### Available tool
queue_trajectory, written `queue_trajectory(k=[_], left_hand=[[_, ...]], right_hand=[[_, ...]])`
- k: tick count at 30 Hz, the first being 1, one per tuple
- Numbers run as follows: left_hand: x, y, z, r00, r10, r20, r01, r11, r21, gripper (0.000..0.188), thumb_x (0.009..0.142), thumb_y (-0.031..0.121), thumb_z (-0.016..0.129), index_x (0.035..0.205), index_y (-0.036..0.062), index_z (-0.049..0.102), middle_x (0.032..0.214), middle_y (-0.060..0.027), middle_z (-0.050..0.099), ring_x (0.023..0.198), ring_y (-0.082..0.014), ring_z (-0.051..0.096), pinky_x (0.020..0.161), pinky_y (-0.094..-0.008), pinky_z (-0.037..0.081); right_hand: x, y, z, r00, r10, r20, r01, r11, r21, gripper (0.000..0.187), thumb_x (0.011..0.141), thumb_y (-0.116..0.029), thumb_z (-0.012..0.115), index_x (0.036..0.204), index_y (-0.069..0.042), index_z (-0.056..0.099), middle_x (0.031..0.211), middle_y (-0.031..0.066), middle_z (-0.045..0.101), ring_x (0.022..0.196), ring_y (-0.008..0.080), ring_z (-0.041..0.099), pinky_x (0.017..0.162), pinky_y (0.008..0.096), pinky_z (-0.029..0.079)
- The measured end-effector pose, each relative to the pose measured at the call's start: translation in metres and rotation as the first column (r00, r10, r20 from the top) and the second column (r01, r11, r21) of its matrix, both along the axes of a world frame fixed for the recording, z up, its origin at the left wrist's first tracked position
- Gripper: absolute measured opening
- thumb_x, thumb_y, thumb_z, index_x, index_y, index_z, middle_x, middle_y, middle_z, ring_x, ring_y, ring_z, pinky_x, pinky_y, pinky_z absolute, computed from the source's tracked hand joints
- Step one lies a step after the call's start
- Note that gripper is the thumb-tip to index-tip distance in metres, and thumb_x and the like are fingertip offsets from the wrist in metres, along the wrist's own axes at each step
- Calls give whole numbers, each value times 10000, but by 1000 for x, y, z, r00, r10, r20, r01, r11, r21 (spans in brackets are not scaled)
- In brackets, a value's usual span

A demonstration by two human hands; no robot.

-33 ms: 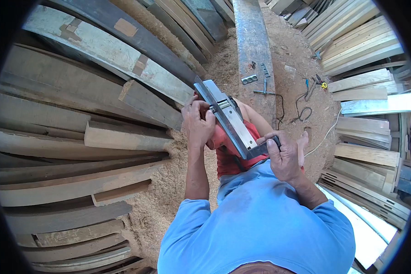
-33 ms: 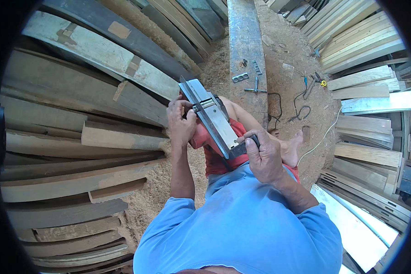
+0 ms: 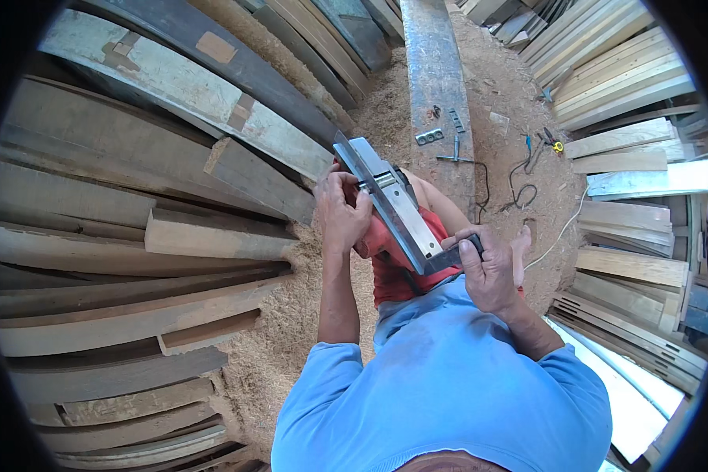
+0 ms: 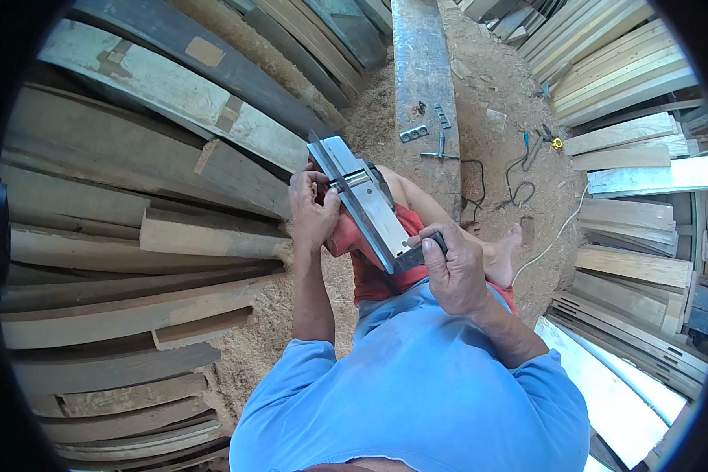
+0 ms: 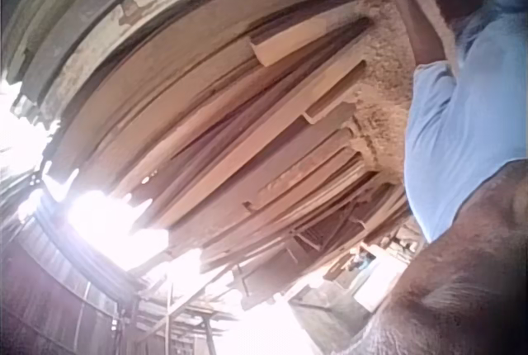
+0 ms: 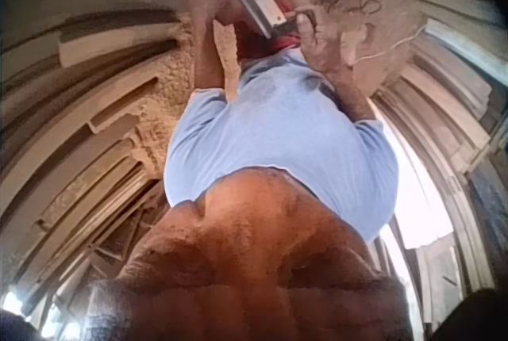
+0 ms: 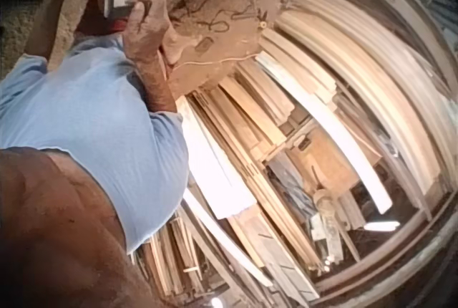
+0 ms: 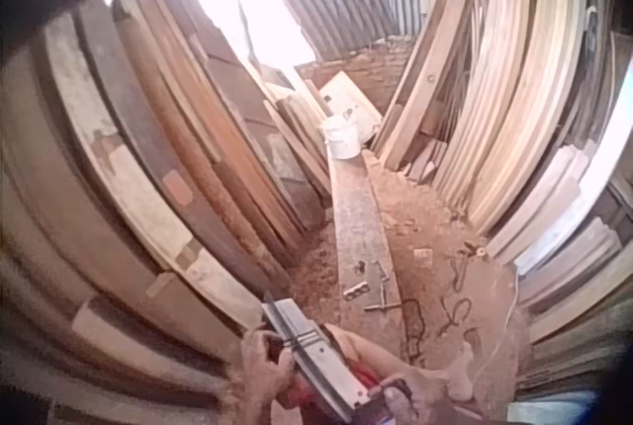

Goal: The person is using a small square to check and adjust the blade and fence of a hand-held power wood plane while it is resting on their lap.

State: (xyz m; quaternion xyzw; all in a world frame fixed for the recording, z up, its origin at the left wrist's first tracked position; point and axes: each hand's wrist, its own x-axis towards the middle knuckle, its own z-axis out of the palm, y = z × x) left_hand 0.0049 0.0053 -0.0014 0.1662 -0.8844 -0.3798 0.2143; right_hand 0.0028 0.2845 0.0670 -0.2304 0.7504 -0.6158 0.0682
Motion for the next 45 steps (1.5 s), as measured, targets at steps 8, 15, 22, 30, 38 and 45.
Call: queue_trajectory(k=[8,15,22,30,38,45], left_hand=[[-8,-4,-8,994,50,94,-65,986,154,199,901,32,649,1084,-9,583,1297,-191,551,1162,-265,588,1002,-399,496],[1,3,-2,996,83,-33,-80,992,99,191,883,57,576,1036,5,678,1309,-238,600,1279,-358,558,1089,-468,440],[1,6,5,996,74,-51,-70,995,74,237,809,22,543,941,19,741,1303,-228,642,1265,-371,555,1095,-482,438],[1,3,5,998,-22,-60,24,999,29,258,761,-29,528,851,35,761,1353,-167,634,1235,-321,541,1091,-449,444],[4,5,9,994,112,-3,-111,979,-173,329,798,31,506,932,62,804,1369,-170,615,1180,-317,530,1081,-454,431],[5,3,4,995,94,-21,-95,995,-20,343,815,57,488,970,43,793,1367,-197,611,1233,-324,526,1103,-454,411]], right_hand=[[-2,-1,5,1000,-2,20,1,999,32,122,1061,-66,530,1102,8,617,877,104,746,728,142,689,667,309,544],[-1,-3,7,1000,-2,15,1,999,53,123,1060,-71,529,1102,5,617,885,107,746,735,165,695,680,327,548],[-2,-3,4,1000,-10,1,10,999,50,116,1060,-68,532,1097,6,613,888,117,748,746,192,715,690,336,561],[-1,-4,2,999,-16,42,16,1000,15,112,1058,-52,530,1105,13,608,896,131,756,772,189,734,703,339,576],[-3,-4,1,999,5,40,-5,1000,-2,114,1056,-44,525,1105,17,608,894,131,758,765,184,733,705,334,580],[-16,3,-10,991,-123,61,123,992,4,113,1060,-73,545,1090,12,613,887,127,759,749,180,730,675,332,571]])
